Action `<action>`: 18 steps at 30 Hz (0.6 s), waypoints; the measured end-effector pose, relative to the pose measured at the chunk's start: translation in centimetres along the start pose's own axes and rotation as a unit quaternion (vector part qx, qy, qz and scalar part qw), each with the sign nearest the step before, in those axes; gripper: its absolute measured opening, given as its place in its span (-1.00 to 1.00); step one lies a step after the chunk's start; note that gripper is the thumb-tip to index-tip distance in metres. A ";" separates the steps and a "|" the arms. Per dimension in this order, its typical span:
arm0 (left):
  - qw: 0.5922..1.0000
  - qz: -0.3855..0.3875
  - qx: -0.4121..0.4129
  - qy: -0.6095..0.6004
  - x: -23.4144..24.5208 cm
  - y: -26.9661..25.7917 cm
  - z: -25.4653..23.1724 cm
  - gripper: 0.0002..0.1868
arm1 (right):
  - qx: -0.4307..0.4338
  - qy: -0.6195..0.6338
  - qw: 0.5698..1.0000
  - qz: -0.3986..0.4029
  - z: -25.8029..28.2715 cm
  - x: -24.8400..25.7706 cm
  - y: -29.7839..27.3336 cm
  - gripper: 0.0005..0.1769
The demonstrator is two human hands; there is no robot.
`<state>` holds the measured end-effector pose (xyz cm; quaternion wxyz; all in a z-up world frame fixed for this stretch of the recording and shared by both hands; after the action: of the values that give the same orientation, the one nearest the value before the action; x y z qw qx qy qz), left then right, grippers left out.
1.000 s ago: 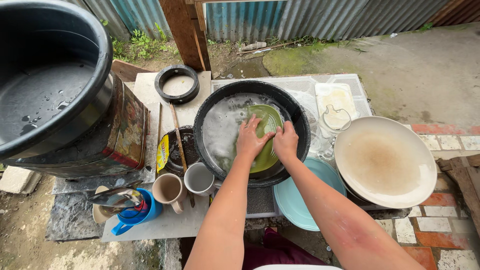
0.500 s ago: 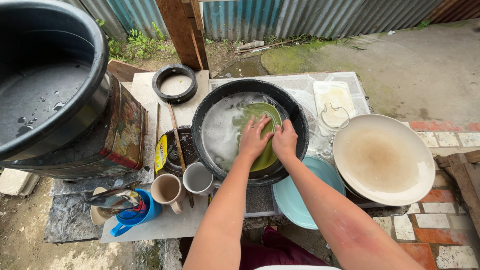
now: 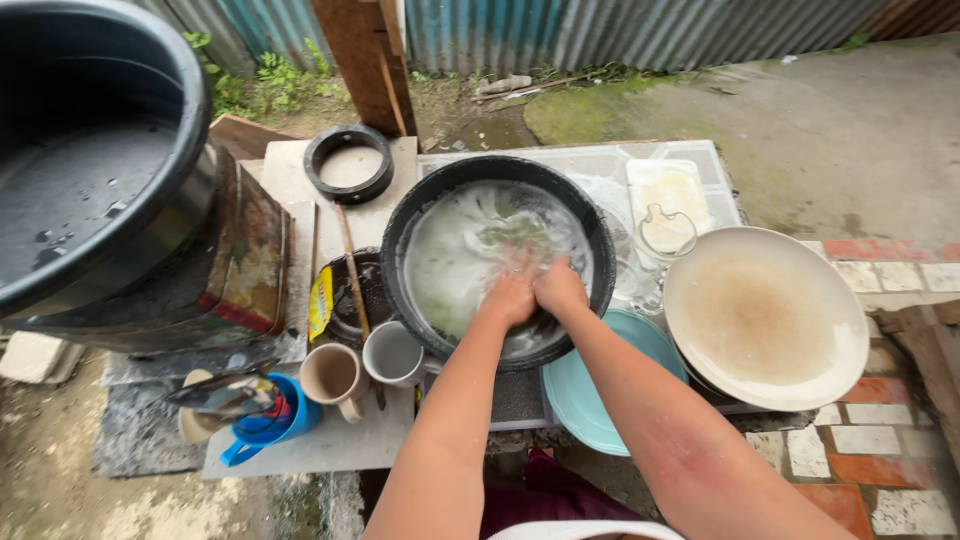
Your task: The person washes various dishes including plates, bowls, cups, and a cutting board by hand in a basin of soapy water, scrubbing each item with a sponge.
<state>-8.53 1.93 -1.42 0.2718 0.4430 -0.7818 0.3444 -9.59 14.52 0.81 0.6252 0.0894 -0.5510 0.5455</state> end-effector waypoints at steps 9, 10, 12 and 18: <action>0.964 0.177 0.022 0.199 5.4 -8.9 2.3 -0.15 | 0.007 0.053 0.998 0.039 -3.0 -6.1 8.0 -0.50; 0.959 0.151 0.055 0.233 7.0 -9.1 3.0 -0.10 | -0.039 0.065 0.994 0.075 -3.0 -6.1 7.6 -0.54; 0.955 0.179 0.112 0.206 7.9 -8.5 4.2 -0.12 | -0.087 0.102 0.986 0.102 -3.1 -4.8 5.0 -0.58; 0.960 0.083 0.135 0.231 7.8 -4.5 3.7 -0.21 | -0.008 0.167 0.983 0.081 -1.2 -1.7 0.7 -0.54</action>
<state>-8.63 -6.61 3.33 0.3526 0.3177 -0.6782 0.5611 -9.10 14.70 -1.35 0.6629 -0.0531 -0.4483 0.5973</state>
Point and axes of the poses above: each hand's wrist, its own y-axis towards the middle knuckle, its own x-axis out of the back of the hand, z = x × y, the point moved 7 cm from there along y, towards the middle knuckle, and after that the axes turned 12 degrees about -x, right-handed, at the moved point
